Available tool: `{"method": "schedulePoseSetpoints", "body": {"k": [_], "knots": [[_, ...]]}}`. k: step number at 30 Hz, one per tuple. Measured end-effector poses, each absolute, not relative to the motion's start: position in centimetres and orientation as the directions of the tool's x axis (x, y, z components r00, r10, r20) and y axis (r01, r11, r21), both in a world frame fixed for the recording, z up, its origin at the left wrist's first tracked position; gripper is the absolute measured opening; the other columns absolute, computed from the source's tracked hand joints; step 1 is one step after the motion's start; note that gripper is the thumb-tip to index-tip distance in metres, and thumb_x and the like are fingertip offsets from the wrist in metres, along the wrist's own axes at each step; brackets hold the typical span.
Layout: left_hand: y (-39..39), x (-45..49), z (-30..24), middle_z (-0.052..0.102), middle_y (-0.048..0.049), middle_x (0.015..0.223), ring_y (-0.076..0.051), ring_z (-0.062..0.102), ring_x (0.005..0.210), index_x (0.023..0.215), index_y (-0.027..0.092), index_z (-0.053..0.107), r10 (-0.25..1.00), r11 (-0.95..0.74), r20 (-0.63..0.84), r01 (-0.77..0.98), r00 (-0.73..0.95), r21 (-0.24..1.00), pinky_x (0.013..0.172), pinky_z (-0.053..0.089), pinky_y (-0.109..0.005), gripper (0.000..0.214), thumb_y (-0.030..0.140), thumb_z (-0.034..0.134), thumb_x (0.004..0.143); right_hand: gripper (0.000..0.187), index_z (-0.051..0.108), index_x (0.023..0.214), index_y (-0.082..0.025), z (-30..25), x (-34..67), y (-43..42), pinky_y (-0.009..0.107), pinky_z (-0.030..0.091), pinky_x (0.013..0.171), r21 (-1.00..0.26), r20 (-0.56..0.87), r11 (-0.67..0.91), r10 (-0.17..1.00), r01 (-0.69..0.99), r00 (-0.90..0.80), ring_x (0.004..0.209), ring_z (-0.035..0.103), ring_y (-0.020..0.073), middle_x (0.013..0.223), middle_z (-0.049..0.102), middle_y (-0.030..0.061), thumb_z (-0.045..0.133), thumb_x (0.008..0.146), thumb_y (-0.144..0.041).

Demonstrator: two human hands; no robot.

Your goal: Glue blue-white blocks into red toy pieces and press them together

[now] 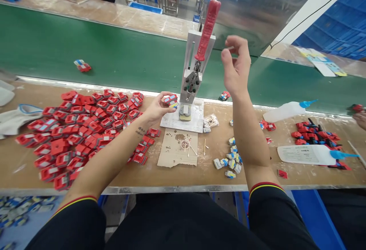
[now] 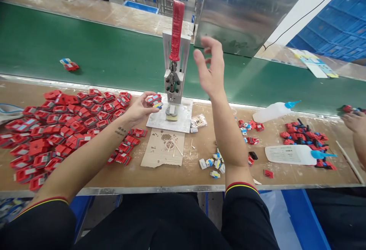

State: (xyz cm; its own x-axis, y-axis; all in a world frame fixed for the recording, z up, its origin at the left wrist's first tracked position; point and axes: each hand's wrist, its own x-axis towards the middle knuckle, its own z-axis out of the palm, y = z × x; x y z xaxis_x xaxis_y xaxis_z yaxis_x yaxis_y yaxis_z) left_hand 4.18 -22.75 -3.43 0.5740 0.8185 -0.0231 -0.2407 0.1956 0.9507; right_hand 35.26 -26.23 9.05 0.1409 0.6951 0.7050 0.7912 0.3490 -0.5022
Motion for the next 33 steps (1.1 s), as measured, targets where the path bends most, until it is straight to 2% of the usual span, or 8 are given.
{"method": "schedulePoseSetpoints", "body": {"k": [3,8,13,16,20,23,29,33], "knots": [[-22.7,5.9,-4.1,0.078,-0.0021,0.106,-0.017,0.074,0.092,0.116,0.025,0.066,0.819,0.133,0.015,-0.215,0.574,0.967,0.085,0.06,-0.032,0.069,0.017,0.101,0.058,0.05,0.056,0.149,-0.037,13.9,29.4,-26.7,0.047,0.062,0.106,-0.44,0.768,0.475,0.639,0.763,0.045,0.139,0.064,0.0308,0.144,0.067,0.0073,0.053,0.106,-0.062],[-22.4,7.6,-5.0,0.077,-0.0031,0.106,-0.019,0.075,0.098,0.115,0.023,0.065,0.797,-0.135,0.224,-0.196,0.561,0.971,0.096,0.06,-0.039,0.049,0.02,0.091,0.073,0.043,0.058,0.145,-0.037,15.9,26.0,-26.6,0.043,0.066,0.089,-0.536,0.724,0.496,0.686,0.683,0.07,0.105,0.075,0.0284,0.119,0.076,0.0073,0.059,0.105,-0.053],[-21.9,7.6,-5.3,0.077,-0.0013,0.1,-0.018,0.073,0.09,0.126,0.024,0.059,0.778,-0.368,0.315,-0.012,0.544,0.93,0.089,0.058,-0.036,0.056,0.015,0.085,0.077,0.055,0.054,0.15,-0.038,15.6,26.1,-27.5,0.041,0.066,0.094,-0.48,0.749,0.541,0.663,0.691,0.002,0.122,0.073,0.0303,0.132,0.071,0.0077,0.063,0.102,-0.064],[-21.8,7.6,-5.4,0.078,-0.0019,0.104,-0.019,0.073,0.094,0.121,0.024,0.06,0.771,-0.439,0.323,0.092,0.549,0.894,0.087,0.056,-0.034,0.05,0.015,0.084,0.077,0.053,0.054,0.15,-0.039,16.0,25.5,-28.8,0.04,0.066,0.092,-0.474,0.733,0.52,0.68,0.711,-0.009,0.124,0.073,0.0308,0.133,0.071,0.0069,0.064,0.102,-0.061],[-21.8,8.5,-5.5,0.079,-0.0046,0.114,-0.022,0.073,0.103,0.118,0.023,0.064,0.757,-0.478,0.314,0.158,0.573,0.864,0.089,0.055,-0.035,0.046,0.014,0.083,0.077,0.047,0.053,0.149,-0.04,16.5,24.3,-30.6,0.036,0.066,0.086,-0.452,0.709,0.454,0.705,0.768,0.001,0.12,0.075,0.0277,0.133,0.072,0.0066,0.06,0.105,-0.056],[-21.7,9.4,-5.5,0.08,-0.0057,0.113,-0.023,0.073,0.104,0.119,0.021,0.065,0.751,-0.472,0.302,0.158,0.588,0.867,0.091,0.055,-0.037,0.046,0.013,0.082,0.078,0.04,0.054,0.143,-0.034,16.0,24.1,-31.7,0.034,0.066,0.085,-0.444,0.732,0.465,0.682,0.766,0.01,0.111,0.075,0.0235,0.13,0.072,0.0071,0.059,0.106,-0.047],[-21.5,9.7,-5.5,0.079,-0.0072,0.113,-0.023,0.072,0.099,0.12,0.02,0.066,0.715,-0.475,0.327,0.086,0.617,0.876,0.093,0.056,-0.04,0.042,0.016,0.081,0.081,0.047,0.048,0.155,-0.035,13.1,25.1,-33.8,0.05,0.065,0.103,-0.296,0.748,0.524,0.647,0.799,-0.147,0.121,0.072,0.0279,0.131,0.07,0.0089,0.05,0.111,-0.05],[-21.6,9.4,-5.4,0.077,-0.0058,0.105,-0.022,0.07,0.094,0.117,0.019,0.067,0.712,-0.479,0.316,0.105,0.627,0.871,0.091,0.056,-0.039,0.039,0.019,0.081,0.081,0.048,0.045,0.159,-0.034,11.4,25.2,-34.9,0.055,0.062,0.109,-0.236,0.746,0.566,0.626,0.789,-0.226,0.122,0.071,0.0284,0.13,0.071,0.0085,0.048,0.112,-0.044]]}}
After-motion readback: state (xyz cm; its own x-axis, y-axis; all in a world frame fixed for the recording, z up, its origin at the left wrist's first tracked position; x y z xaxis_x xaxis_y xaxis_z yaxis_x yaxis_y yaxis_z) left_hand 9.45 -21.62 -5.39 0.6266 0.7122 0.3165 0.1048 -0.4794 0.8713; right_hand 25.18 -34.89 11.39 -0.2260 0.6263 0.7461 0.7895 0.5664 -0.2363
